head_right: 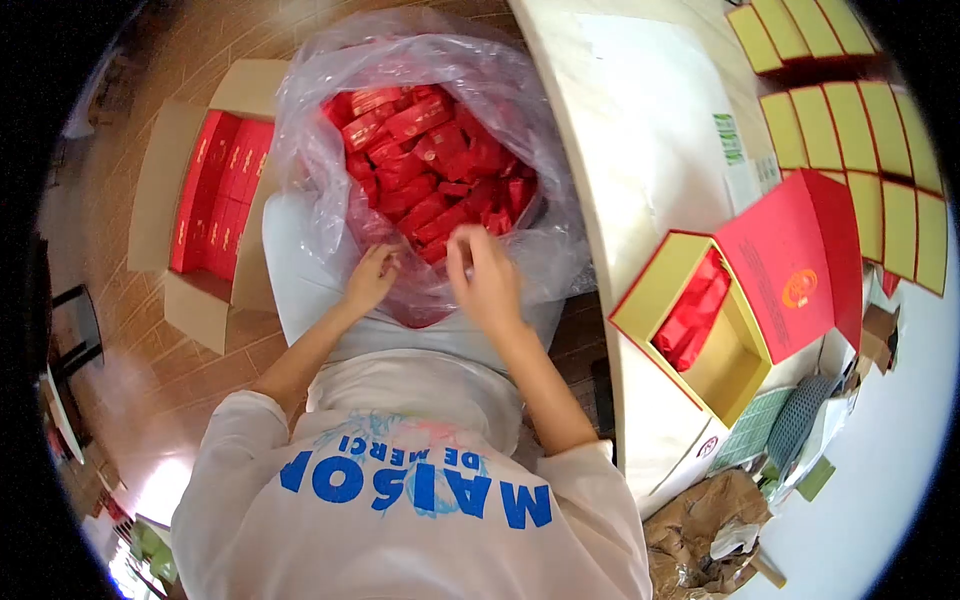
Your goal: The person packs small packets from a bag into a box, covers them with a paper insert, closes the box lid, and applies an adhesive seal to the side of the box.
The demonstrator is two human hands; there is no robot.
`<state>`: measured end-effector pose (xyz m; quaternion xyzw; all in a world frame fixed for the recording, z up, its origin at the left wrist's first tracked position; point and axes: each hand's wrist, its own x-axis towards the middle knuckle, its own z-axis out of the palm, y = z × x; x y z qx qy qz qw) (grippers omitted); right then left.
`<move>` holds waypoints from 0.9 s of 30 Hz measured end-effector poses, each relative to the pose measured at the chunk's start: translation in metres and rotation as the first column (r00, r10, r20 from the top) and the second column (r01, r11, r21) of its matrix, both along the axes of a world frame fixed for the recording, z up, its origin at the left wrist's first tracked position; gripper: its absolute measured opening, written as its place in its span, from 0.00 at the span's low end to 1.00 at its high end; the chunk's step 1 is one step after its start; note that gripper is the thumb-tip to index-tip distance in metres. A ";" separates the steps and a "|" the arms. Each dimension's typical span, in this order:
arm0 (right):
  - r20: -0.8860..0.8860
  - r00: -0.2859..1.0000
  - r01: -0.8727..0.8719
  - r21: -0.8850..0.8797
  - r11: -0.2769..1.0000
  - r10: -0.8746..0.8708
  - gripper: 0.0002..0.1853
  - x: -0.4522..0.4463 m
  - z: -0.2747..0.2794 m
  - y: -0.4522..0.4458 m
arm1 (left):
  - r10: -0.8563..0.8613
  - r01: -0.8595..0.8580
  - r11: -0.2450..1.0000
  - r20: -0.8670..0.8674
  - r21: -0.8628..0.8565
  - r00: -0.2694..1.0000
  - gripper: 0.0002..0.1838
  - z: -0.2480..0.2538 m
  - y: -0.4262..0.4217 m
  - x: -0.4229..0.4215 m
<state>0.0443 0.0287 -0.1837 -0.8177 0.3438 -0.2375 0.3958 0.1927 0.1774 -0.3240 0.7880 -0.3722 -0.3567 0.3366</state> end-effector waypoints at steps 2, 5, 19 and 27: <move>-0.158 0.986 -0.066 -0.015 0.998 0.063 0.11 0.031 -0.071 -0.011 | 0.084 -0.086 0.996 -0.142 -0.007 0.986 0.13 -0.025 0.013 0.009; -0.383 0.895 -0.298 -0.137 0.945 0.227 0.18 0.063 -0.136 -0.016 | 0.188 -0.236 0.969 -0.396 -0.076 0.899 0.13 -0.028 0.003 0.017; -0.454 0.781 -0.596 -0.340 0.727 0.428 0.08 0.071 -0.123 -0.013 | 0.422 -0.525 0.842 -0.756 0.122 0.501 0.23 -0.030 -0.025 0.024; -0.062 0.775 -0.632 -0.078 0.771 0.629 0.20 0.044 -0.088 0.030 | 0.382 -0.377 0.863 -0.923 0.337 0.050 0.35 -0.011 -0.031 0.026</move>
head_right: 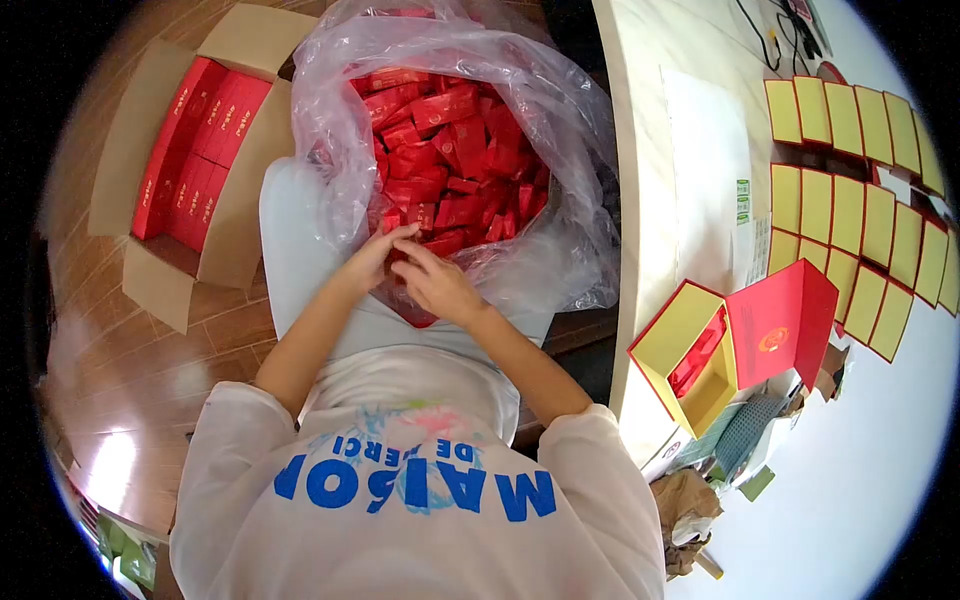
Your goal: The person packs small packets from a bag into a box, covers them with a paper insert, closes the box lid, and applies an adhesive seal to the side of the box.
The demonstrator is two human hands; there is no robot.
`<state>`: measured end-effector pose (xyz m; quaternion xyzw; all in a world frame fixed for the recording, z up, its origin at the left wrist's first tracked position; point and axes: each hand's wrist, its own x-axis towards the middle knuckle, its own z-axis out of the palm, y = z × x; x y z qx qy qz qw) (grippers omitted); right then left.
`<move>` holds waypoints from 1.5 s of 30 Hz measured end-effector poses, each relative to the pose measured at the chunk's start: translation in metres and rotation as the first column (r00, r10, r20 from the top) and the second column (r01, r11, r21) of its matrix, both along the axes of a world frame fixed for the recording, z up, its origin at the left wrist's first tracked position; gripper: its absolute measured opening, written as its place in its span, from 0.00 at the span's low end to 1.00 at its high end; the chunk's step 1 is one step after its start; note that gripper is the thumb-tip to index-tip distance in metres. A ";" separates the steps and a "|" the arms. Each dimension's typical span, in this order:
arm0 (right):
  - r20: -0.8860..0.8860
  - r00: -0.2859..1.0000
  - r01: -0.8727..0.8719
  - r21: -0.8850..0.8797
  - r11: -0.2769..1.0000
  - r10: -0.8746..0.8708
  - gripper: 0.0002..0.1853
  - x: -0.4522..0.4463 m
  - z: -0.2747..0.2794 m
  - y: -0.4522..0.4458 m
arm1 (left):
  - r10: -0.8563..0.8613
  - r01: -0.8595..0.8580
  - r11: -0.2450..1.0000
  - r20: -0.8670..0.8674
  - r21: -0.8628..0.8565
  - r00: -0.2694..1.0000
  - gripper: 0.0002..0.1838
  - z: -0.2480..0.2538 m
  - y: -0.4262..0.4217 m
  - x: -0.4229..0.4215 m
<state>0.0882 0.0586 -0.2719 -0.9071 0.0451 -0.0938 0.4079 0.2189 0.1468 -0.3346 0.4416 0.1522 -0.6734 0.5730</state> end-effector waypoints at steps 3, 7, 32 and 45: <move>0.040 0.961 0.273 -0.021 0.962 -0.272 0.20 0.008 -0.021 -0.016 | 0.038 -0.032 0.999 0.136 -0.042 0.990 0.29 -0.008 0.006 0.005; -0.176 0.928 0.248 -0.364 0.898 -0.328 0.14 0.005 -0.098 -0.069 | 0.066 -0.056 0.993 0.095 -0.102 0.993 0.13 0.010 0.003 0.007; -0.482 0.812 0.242 -0.234 0.942 -0.328 0.16 -0.006 -0.114 -0.026 | -0.228 0.231 0.972 0.333 0.032 0.915 0.41 -0.023 0.003 -0.012; -0.039 0.726 0.687 0.069 0.723 -0.686 0.08 0.004 -0.022 -0.039 | 0.035 -0.058 0.994 -0.236 -0.093 0.971 0.25 0.015 -0.006 0.009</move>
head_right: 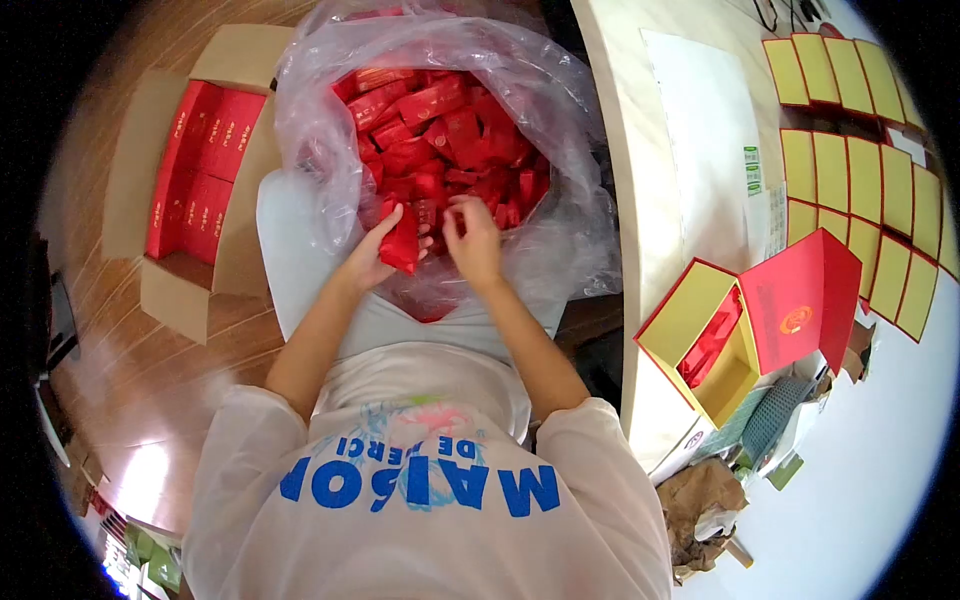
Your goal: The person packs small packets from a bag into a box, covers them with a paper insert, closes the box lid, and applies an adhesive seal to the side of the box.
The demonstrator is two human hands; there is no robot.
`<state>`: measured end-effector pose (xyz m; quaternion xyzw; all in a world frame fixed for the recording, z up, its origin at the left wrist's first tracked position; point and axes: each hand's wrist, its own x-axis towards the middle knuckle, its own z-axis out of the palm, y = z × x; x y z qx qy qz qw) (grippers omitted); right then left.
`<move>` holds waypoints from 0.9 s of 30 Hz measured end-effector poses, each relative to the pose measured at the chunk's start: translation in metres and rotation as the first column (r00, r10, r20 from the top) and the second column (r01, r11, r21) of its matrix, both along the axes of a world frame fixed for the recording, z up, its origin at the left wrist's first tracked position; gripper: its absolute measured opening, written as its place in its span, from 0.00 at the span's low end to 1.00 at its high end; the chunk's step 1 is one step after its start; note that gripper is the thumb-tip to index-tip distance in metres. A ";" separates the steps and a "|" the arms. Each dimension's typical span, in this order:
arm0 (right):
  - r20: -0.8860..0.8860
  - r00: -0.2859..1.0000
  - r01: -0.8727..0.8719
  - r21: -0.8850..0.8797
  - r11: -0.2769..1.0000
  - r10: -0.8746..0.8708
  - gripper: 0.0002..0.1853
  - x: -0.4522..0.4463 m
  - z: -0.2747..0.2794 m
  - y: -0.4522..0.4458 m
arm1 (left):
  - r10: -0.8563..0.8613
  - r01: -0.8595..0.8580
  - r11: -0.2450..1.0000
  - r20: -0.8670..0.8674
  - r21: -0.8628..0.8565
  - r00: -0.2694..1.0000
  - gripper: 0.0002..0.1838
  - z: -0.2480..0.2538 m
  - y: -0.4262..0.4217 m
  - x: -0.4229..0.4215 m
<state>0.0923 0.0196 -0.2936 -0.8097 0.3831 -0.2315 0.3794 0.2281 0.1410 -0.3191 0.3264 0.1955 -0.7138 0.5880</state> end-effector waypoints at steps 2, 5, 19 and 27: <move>0.123 0.957 -0.259 -0.034 0.965 0.261 0.09 0.003 0.006 0.010 | 0.061 -0.064 0.996 -0.051 -0.065 0.997 0.25 -0.011 0.001 -0.001; -0.085 0.903 -0.429 -0.217 0.877 0.421 0.11 0.003 0.005 0.017 | 0.107 -0.106 0.988 0.002 -0.108 0.994 0.26 -0.017 0.002 -0.001; -0.324 0.945 -0.024 -0.225 0.974 -0.051 0.24 0.032 -0.056 -0.099 | 0.132 -0.133 0.991 0.059 -0.002 0.989 0.33 -0.014 -0.006 0.007; -0.619 0.783 0.100 0.022 0.995 -0.065 0.48 0.056 -0.071 -0.119 | 0.145 -0.139 0.989 0.242 -0.042 0.959 0.28 0.006 -0.009 0.003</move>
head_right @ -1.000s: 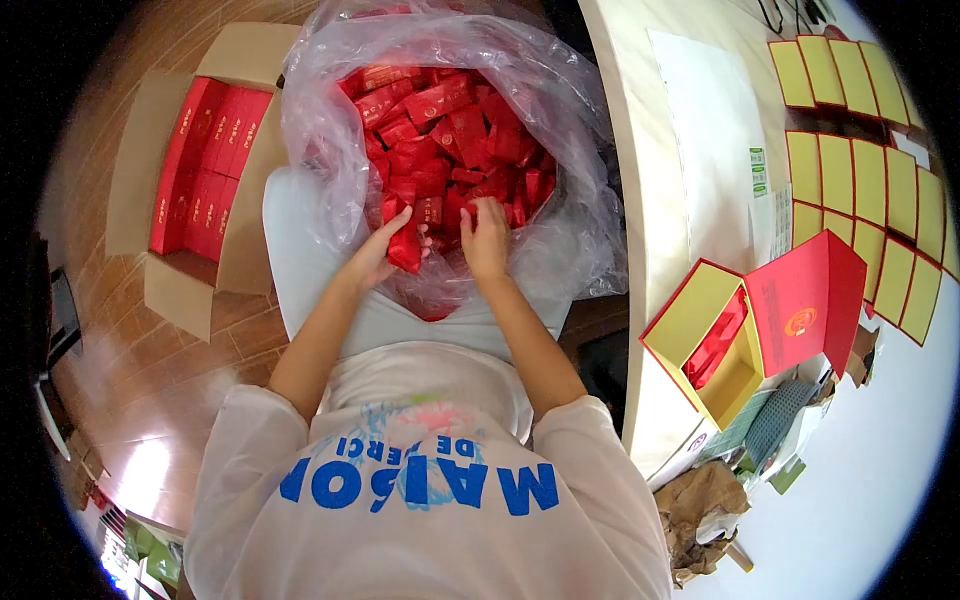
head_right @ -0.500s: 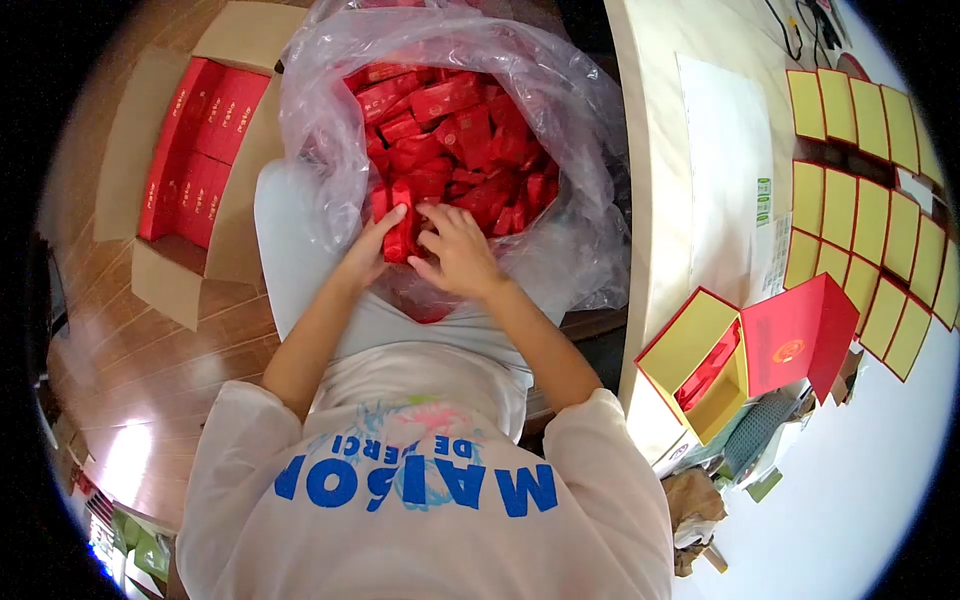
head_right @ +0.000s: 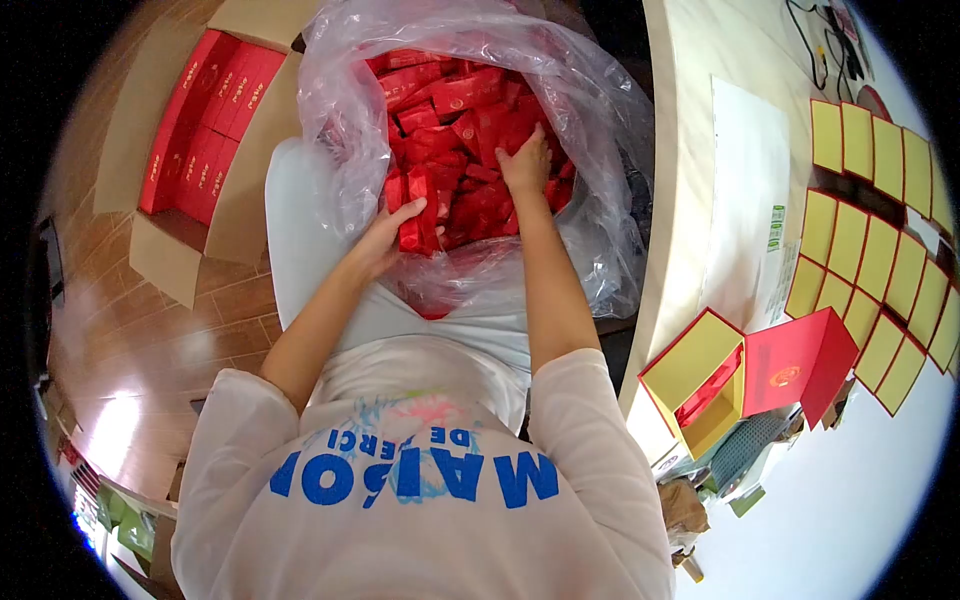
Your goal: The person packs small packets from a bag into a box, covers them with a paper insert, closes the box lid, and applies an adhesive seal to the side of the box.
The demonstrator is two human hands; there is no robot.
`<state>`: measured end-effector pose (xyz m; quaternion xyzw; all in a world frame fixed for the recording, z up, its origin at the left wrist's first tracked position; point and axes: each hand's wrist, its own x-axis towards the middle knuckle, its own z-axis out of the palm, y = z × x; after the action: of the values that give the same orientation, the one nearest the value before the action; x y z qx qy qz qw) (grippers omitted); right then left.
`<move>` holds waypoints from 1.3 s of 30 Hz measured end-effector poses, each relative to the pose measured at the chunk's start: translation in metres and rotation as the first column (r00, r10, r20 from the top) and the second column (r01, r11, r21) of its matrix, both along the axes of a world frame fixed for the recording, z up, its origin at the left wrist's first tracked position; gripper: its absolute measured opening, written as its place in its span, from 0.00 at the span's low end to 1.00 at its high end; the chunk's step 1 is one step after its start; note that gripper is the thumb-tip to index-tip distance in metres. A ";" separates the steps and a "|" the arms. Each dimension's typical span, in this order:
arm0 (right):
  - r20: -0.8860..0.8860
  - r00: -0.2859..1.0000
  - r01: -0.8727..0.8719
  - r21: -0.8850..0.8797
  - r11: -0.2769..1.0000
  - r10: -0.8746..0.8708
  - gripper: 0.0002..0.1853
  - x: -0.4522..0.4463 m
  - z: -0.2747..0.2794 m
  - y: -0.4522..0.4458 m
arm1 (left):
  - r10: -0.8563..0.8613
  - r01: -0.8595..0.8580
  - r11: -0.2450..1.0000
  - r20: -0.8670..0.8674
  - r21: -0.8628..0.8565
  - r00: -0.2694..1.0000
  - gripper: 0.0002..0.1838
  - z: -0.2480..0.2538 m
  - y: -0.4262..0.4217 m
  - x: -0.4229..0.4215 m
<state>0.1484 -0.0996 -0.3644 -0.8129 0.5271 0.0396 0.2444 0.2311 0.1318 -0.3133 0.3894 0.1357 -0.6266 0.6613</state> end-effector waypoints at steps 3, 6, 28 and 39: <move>0.044 0.997 -0.066 0.068 0.995 0.063 0.42 -0.011 0.002 0.010 | 0.020 -0.019 1.000 0.076 -0.016 0.997 0.26 -0.002 0.000 -0.002; 0.557 0.795 -0.070 0.478 0.876 -0.240 0.25 -0.024 0.042 0.034 | 0.046 -0.043 0.996 0.042 -0.079 0.998 0.30 -0.016 0.005 0.000; 0.756 0.638 0.174 0.041 0.984 -0.144 0.13 -0.122 0.277 0.118 | 0.054 0.498 0.812 0.889 -0.303 0.454 0.50 0.205 -0.049 -0.078; 0.908 0.404 0.422 -0.078 0.903 -0.110 0.22 -0.296 0.402 0.070 | 0.279 0.827 0.395 0.910 -0.400 0.307 0.43 0.319 -0.173 -0.230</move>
<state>-0.1473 -0.0297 0.0379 -0.6424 0.4441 -0.5095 0.3613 0.0013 -0.0415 0.0062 0.2839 -0.6774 -0.3943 0.5524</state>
